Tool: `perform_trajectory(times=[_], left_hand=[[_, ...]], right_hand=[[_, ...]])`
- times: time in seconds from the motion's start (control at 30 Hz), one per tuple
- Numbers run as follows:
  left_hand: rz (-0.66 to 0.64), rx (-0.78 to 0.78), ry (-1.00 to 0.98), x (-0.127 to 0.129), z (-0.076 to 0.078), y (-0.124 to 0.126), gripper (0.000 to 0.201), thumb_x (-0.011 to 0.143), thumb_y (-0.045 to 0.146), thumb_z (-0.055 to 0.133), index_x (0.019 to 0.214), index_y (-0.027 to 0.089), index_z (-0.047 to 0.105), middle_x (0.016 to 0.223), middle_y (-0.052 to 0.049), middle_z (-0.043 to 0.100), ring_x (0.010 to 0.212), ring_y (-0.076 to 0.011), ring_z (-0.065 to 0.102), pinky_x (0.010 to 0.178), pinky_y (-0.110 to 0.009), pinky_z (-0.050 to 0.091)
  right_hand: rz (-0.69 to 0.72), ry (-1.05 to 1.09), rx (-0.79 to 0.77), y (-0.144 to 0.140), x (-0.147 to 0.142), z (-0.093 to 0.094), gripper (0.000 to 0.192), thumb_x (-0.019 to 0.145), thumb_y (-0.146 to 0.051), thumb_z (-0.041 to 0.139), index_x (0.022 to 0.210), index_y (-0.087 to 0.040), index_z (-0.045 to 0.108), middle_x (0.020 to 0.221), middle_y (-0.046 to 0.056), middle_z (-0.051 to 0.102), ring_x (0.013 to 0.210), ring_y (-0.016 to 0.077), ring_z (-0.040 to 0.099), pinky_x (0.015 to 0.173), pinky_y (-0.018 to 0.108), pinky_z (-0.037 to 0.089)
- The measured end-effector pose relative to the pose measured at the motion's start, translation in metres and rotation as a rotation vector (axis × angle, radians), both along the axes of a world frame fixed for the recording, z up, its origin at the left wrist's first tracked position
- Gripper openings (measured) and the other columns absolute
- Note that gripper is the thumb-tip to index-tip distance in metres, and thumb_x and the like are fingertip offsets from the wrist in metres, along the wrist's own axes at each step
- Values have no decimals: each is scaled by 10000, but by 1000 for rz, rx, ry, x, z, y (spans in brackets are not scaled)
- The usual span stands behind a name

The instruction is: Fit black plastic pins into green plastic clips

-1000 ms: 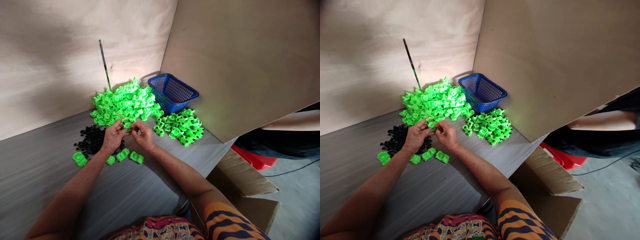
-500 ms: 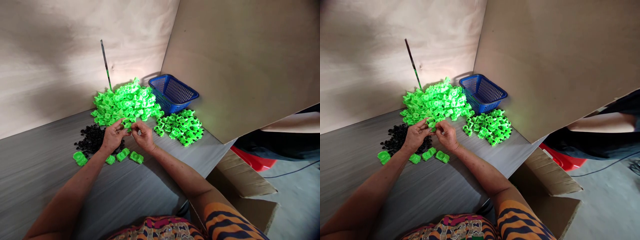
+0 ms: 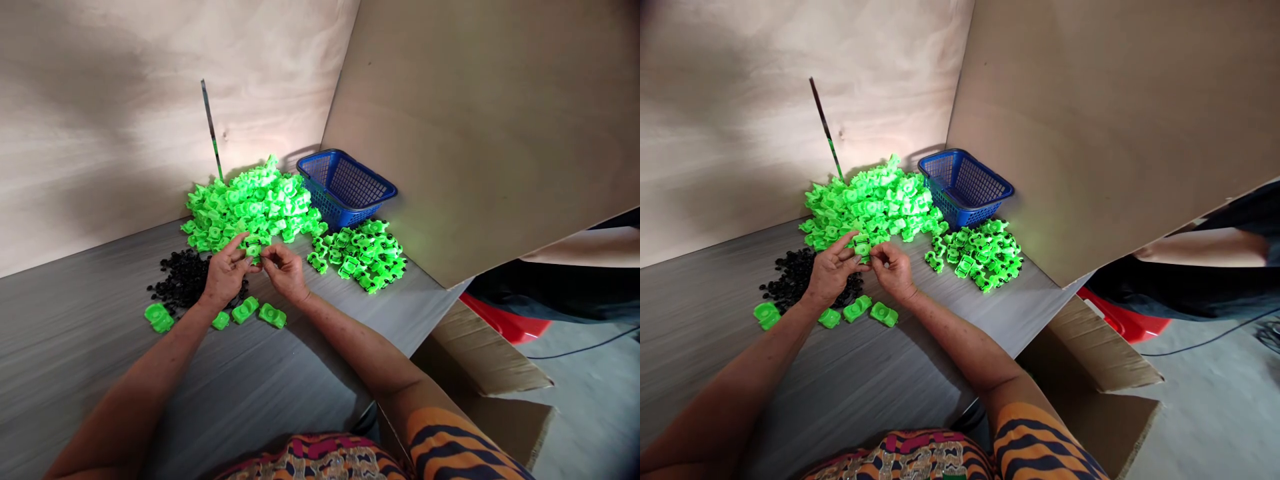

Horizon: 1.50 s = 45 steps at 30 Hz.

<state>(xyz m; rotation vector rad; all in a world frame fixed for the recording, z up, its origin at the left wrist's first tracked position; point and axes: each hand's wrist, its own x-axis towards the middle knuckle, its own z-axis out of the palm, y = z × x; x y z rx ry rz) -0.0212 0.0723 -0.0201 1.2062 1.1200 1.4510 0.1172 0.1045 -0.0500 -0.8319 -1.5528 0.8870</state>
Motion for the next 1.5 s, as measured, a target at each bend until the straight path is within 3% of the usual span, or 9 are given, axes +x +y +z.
perform_trajectory(times=[0.23,0.4,0.53,0.67,0.87,1.07,1.2,1.33,1.5], left_hand=[[41,-36,-40,4,-4,-1,811,660,406,835,1387,121,617,668,44,628,673,-202,718,727,-392,665],[-14,-87,-92,3,-3,-1,815,727,386,781,1472,157,545,638,62,602,574,-182,706,630,-347,649],[56,-151,-43,-2,-3,-1,710,777,384,738,1435,175,569,852,-25,714,531,-155,701,474,-259,586],[155,-122,15,-8,-2,1,613,780,370,731,1350,178,616,1180,-144,720,562,-137,717,433,-215,550],[140,-71,58,-2,3,-1,547,714,344,753,1227,169,682,1174,-130,723,578,-130,714,443,-208,552],[146,-51,61,2,12,-8,526,677,323,760,1175,160,718,1203,-140,716,587,-135,715,446,-217,557],[156,-33,69,-4,15,-6,531,689,329,751,1190,159,710,1228,-148,708,609,-136,720,458,-219,564],[174,-7,82,-5,17,-6,518,690,359,752,1165,156,716,1209,-146,715,618,-144,722,459,-229,567],[163,9,93,-3,20,-7,479,680,372,749,1097,139,736,1200,-157,722,633,-166,725,442,-236,561]], right_hand=[[-12,-72,45,-4,1,2,47,811,-223,518,766,-215,530,713,-34,524,644,104,500,628,230,452],[-70,-178,84,-3,3,6,71,772,-154,505,744,-217,525,692,-44,508,621,104,453,606,227,400],[-95,-353,116,1,11,7,142,727,-74,490,720,-215,511,686,-42,504,630,112,448,619,233,372],[-96,-632,140,-3,44,-1,197,718,-19,487,745,-208,534,738,-14,533,690,134,480,652,242,370],[-232,-983,190,-25,111,-10,223,808,-10,484,840,-199,599,878,56,587,842,191,520,746,275,411],[-356,-1278,32,-25,137,9,258,878,-35,464,949,-151,684,1001,145,629,961,252,552,849,335,451],[-443,-1375,-27,-9,122,34,285,918,-93,453,1051,-122,703,1115,203,629,1077,301,542,924,392,450],[-507,-1347,-50,34,96,58,348,953,-130,418,1207,-100,654,1235,229,625,1221,334,527,999,430,444],[-494,-1330,-362,87,78,64,495,962,-141,449,1456,-124,455,1274,218,657,1169,305,657,941,407,520]])
